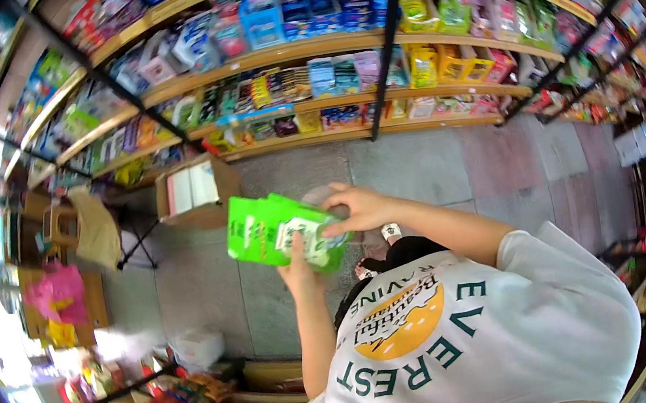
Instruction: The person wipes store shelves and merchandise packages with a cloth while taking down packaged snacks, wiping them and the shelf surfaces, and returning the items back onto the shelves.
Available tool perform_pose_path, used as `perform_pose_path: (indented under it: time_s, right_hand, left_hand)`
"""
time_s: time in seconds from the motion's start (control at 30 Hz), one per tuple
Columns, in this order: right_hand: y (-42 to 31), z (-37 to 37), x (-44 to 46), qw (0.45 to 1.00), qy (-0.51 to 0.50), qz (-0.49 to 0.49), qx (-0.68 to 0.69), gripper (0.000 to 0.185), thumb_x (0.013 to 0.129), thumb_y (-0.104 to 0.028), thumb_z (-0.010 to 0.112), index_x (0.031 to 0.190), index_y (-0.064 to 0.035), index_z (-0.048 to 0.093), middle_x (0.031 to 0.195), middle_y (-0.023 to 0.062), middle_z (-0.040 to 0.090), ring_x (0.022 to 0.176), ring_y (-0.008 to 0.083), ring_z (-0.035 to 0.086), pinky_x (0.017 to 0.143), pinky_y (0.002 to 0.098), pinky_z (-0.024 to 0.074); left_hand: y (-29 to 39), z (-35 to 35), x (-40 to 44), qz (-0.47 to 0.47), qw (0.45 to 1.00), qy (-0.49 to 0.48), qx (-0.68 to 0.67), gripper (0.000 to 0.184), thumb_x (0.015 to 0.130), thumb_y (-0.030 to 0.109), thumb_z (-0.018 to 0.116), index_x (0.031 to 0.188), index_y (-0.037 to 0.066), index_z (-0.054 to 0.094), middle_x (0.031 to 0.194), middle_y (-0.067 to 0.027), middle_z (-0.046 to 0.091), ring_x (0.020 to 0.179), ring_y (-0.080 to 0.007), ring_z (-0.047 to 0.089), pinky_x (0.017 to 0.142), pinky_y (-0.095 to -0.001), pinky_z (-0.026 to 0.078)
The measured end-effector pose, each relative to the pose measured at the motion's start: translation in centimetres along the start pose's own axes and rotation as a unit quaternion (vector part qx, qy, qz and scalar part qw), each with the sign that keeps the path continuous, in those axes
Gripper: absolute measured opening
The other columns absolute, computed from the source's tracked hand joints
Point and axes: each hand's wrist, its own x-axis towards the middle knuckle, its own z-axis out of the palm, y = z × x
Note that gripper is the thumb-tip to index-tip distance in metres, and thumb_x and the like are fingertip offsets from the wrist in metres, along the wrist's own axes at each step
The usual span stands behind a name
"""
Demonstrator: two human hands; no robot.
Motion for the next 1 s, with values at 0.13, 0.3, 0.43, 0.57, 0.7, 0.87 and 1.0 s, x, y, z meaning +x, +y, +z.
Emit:
perform_pose_path:
  time_s: [0.13,0.3,0.43,0.57,0.7,0.87,1.0]
  right_hand:
    - [0.5,-1.5,-0.1,0.992,0.120,-0.040,0.002,0.038,0.068,-0.035,0.068,0.102,-0.0187,0.059,0.111,0.0234,0.043,0.106,0.0384,0.045,0.086,0.0408,0.0389]
    - [-5.2,-3.5,-3.0,0.959,0.203,-0.178,-0.089,0.039,0.076,-0.016,0.059,0.113,-0.0258,0.054,0.122,0.0189,0.039,0.104,0.0337,0.046,0.085,0.0393,0.0412]
    - [-4.5,-1.2,-2.3,0.871,0.248,-0.270,-0.326,0.030,0.077,-0.025,0.056,0.107,-0.0261,0.057,0.130,0.0114,0.035,0.105,0.0289,0.046,0.083,0.0399,0.0406]
    - [-1.9,-3.8,-1.7,0.919,0.281,-0.172,-0.217,0.025,0.078,-0.030,0.055,0.101,-0.0209,0.059,0.120,0.0093,0.045,0.099,0.0313,0.049,0.071,0.0381,0.0438]
    - [2.8,-7.5,-1.6,0.936,0.335,-0.100,-0.026,0.023,0.080,-0.028,0.055,0.097,-0.0135,0.058,0.102,0.0131,0.055,0.094,0.0293,0.053,0.072,0.0347,0.0456]
    - [7.7,-8.3,-0.8,0.889,0.390,-0.069,0.230,0.023,0.084,-0.026,0.053,0.099,-0.0091,0.057,0.100,0.0072,0.056,0.096,0.0179,0.052,0.079,0.0297,0.0431]
    - [3.4,-7.4,-2.8,0.929,0.174,-0.053,0.323,0.029,0.079,-0.030,0.061,0.099,-0.0082,0.056,0.101,0.0037,0.055,0.095,0.0136,0.049,0.084,0.0270,0.0391]
  left_hand:
    - [0.3,-2.0,1.1,0.034,0.994,0.006,0.099,0.036,0.079,0.005,0.060,0.112,-0.002,0.048,0.101,-0.0106,0.057,0.086,-0.0198,0.058,0.073,-0.0310,0.049]
    - [-1.4,-0.3,1.7,0.023,0.973,-0.101,0.206,0.036,0.080,0.007,0.059,0.112,-0.004,0.046,0.102,-0.0108,0.056,0.086,-0.0188,0.057,0.075,-0.0309,0.048]
    - [-1.7,3.6,0.8,0.173,0.875,-0.265,0.366,0.028,0.082,0.007,0.054,0.106,-0.007,0.048,0.097,-0.0105,0.057,0.084,-0.0170,0.054,0.077,-0.0295,0.043]
    - [-1.2,5.4,0.2,0.179,0.794,-0.367,0.450,0.022,0.078,0.004,0.057,0.098,-0.006,0.053,0.091,-0.0078,0.059,0.082,-0.0144,0.054,0.073,-0.0259,0.042]
    - [-0.7,7.1,0.0,0.093,0.818,-0.372,0.428,0.024,0.077,0.001,0.058,0.099,-0.006,0.053,0.093,-0.0082,0.058,0.082,-0.0128,0.054,0.073,-0.0260,0.043]
    - [-0.4,8.1,1.9,0.049,0.904,-0.298,0.303,0.037,0.077,0.001,0.060,0.111,-0.005,0.047,0.099,-0.0124,0.057,0.085,-0.0188,0.058,0.075,-0.0298,0.047]
    - [-0.6,10.8,2.4,0.032,0.949,-0.216,0.225,0.039,0.079,0.001,0.057,0.114,-0.006,0.044,0.103,-0.0160,0.055,0.085,-0.0219,0.059,0.073,-0.0327,0.050]
